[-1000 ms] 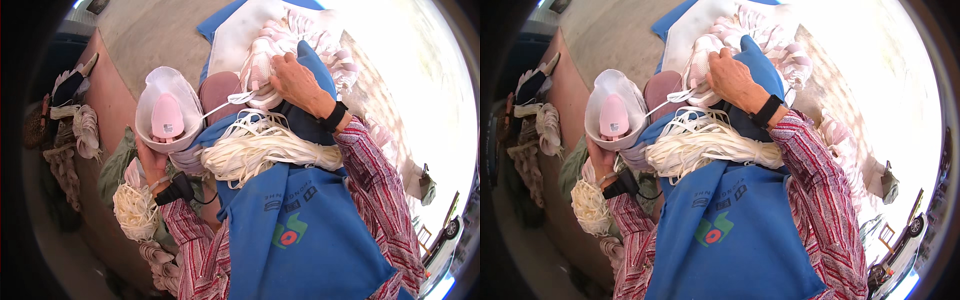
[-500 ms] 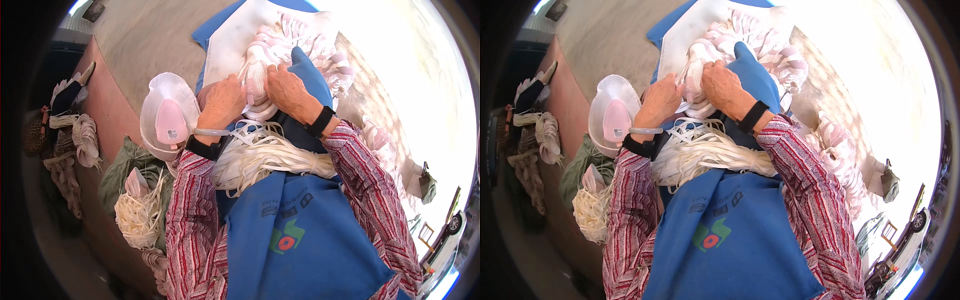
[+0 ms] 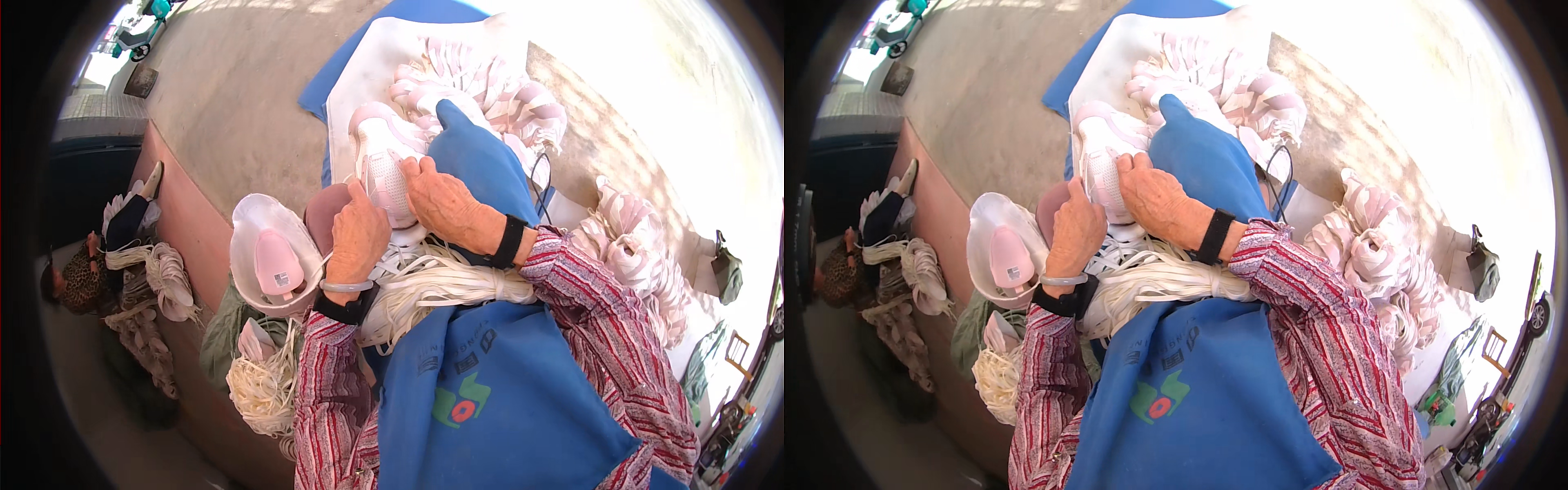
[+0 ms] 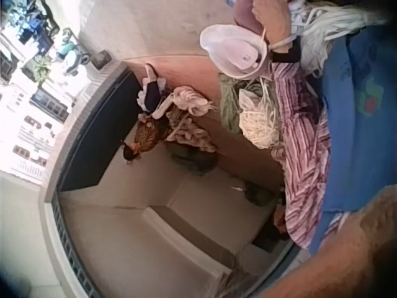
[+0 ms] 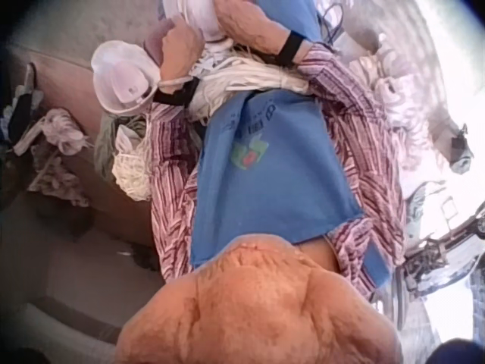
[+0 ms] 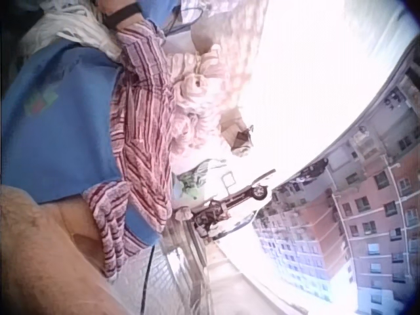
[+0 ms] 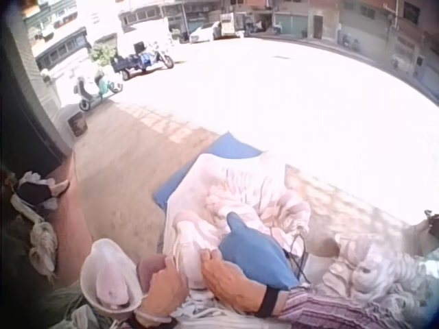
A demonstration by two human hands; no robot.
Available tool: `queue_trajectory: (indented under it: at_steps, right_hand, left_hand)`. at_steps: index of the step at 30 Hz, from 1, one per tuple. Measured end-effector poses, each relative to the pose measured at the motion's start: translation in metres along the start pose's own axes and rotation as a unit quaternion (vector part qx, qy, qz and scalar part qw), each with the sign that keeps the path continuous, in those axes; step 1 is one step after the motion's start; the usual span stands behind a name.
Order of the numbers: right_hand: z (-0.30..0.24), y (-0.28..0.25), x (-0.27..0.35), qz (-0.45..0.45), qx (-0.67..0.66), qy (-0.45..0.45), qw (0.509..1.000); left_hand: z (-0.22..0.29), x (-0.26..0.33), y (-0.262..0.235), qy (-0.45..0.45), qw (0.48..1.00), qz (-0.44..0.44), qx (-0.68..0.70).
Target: The person laces a shoe by hand, pulling laces through the eyelets and tightening them, then repeats the process for another shoe.
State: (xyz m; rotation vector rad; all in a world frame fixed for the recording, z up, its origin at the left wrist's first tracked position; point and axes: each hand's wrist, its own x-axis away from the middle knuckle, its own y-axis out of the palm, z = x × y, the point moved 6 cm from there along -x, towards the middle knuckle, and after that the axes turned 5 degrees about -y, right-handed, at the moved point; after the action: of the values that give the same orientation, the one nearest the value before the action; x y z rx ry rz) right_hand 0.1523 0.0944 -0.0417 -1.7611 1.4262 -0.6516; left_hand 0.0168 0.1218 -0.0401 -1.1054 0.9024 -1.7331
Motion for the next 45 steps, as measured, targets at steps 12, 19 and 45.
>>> queue_trajectory:
  at_steps: [12,19,45]
  right_hand:
    - [0.027,0.016,-0.005,-0.043,0.01,0.017,0.999]
    - [0.022,-0.003,-0.008,0.006,-0.059,0.021,0.998]
    - [0.011,-0.024,0.015,-0.003,-0.109,0.03,0.994]
  left_hand:
    - [-0.01,-0.035,0.019,0.038,0.993,-0.102,-0.036]
    - [-0.068,-0.138,0.001,-0.207,0.927,-0.18,0.255]
    - [-0.015,-0.125,0.051,-0.202,0.66,-0.243,0.681]
